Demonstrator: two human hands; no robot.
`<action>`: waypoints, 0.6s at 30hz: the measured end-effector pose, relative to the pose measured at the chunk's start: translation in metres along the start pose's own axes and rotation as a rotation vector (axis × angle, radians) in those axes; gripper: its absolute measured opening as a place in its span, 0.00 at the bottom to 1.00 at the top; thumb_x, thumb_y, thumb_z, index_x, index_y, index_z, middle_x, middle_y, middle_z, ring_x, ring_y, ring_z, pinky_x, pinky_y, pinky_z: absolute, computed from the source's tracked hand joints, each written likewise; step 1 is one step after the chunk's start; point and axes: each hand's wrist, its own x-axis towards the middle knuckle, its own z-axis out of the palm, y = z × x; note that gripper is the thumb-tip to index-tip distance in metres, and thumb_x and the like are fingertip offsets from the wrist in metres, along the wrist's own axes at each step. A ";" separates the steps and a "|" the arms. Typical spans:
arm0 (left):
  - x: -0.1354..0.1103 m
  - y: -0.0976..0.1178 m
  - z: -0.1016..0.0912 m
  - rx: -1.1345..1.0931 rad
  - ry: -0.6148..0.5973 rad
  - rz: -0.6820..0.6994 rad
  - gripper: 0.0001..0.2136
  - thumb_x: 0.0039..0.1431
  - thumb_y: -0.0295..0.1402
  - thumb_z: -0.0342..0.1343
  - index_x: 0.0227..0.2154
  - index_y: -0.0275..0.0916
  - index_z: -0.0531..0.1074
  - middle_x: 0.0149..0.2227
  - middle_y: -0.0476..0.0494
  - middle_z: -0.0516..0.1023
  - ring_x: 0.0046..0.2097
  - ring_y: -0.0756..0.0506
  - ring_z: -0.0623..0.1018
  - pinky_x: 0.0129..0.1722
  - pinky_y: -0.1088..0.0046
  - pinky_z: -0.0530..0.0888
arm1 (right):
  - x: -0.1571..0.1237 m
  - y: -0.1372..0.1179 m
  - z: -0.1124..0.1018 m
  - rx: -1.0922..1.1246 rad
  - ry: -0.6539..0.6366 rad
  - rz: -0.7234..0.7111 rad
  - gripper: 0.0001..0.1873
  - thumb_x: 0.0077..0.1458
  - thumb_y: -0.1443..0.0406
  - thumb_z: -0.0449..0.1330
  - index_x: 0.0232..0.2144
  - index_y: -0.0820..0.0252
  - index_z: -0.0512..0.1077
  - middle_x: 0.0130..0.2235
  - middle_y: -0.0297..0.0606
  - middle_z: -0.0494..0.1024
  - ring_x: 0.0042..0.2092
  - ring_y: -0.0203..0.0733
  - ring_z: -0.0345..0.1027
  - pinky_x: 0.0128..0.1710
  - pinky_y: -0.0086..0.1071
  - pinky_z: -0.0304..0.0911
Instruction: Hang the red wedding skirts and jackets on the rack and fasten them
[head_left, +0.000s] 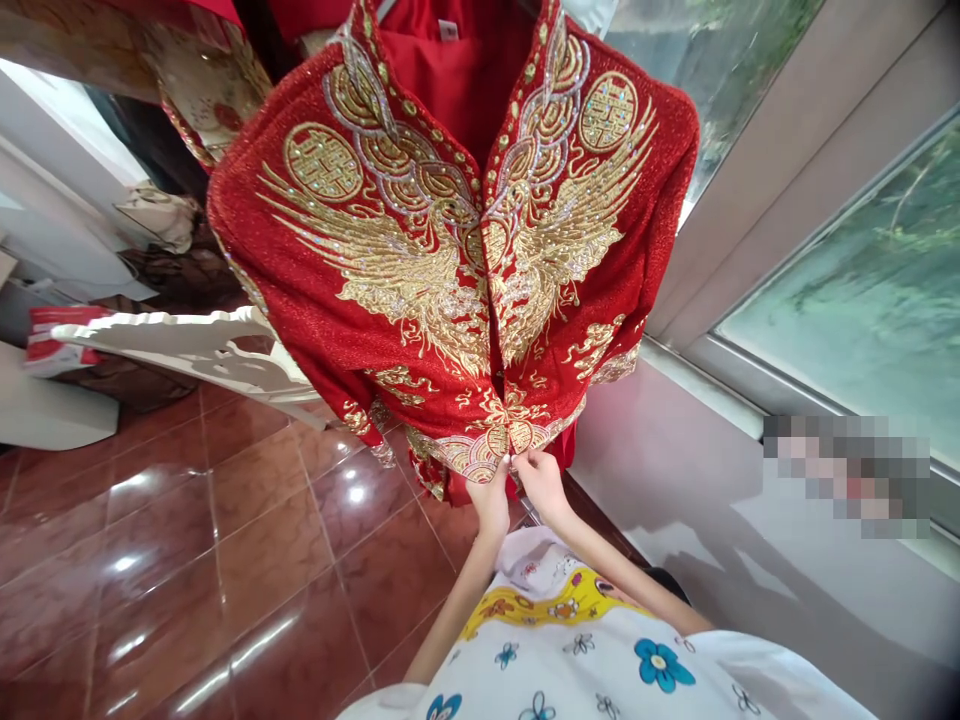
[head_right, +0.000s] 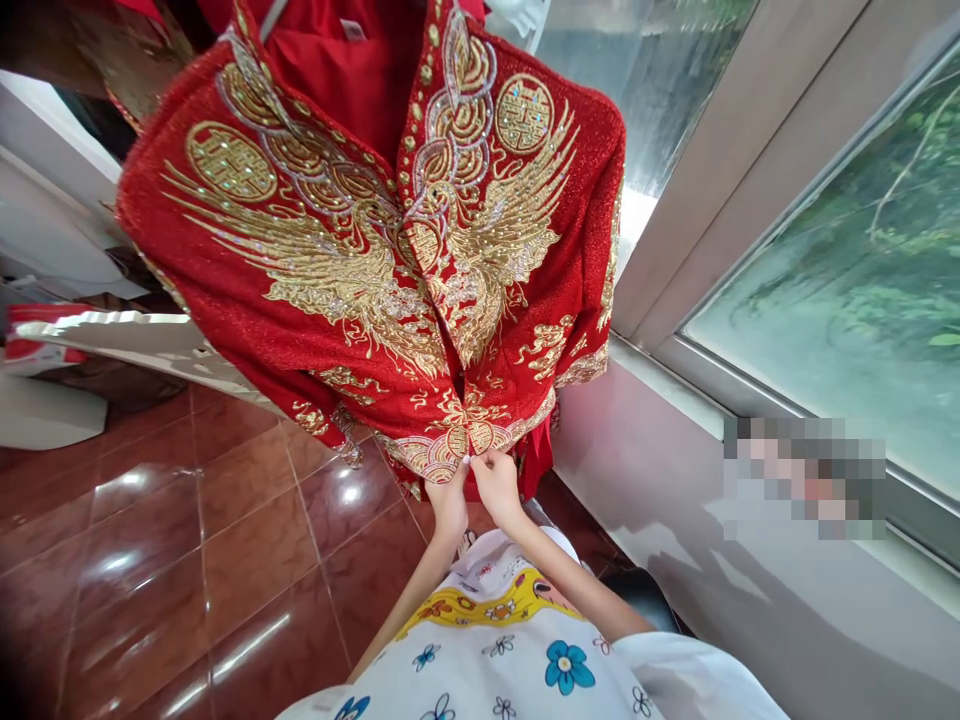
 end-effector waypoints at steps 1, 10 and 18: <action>0.001 -0.001 -0.002 -0.005 0.002 -0.007 0.19 0.40 0.27 0.66 0.39 0.36 0.72 0.40 0.43 0.78 0.42 0.46 0.77 0.49 0.67 0.70 | 0.000 -0.001 0.002 0.008 -0.013 0.031 0.10 0.37 0.65 0.57 0.11 0.61 0.63 0.13 0.26 0.60 0.18 0.27 0.47 0.17 0.24 0.43; 0.013 -0.007 0.001 -0.170 -0.043 -0.070 0.19 0.37 0.27 0.67 0.37 0.37 0.72 0.40 0.43 0.78 0.44 0.45 0.77 0.50 0.65 0.70 | 0.016 -0.039 0.027 0.100 -0.110 0.234 0.10 0.37 0.70 0.55 0.09 0.60 0.60 0.10 0.27 0.59 0.13 0.24 0.40 0.12 0.24 0.35; 0.025 -0.023 -0.009 -0.213 -0.110 -0.141 0.16 0.40 0.29 0.65 0.35 0.38 0.72 0.37 0.44 0.77 0.41 0.47 0.77 0.49 0.67 0.70 | 0.013 -0.056 0.034 0.124 -0.124 0.142 0.08 0.36 0.69 0.57 0.11 0.63 0.66 0.08 0.25 0.55 0.12 0.26 0.41 0.13 0.25 0.37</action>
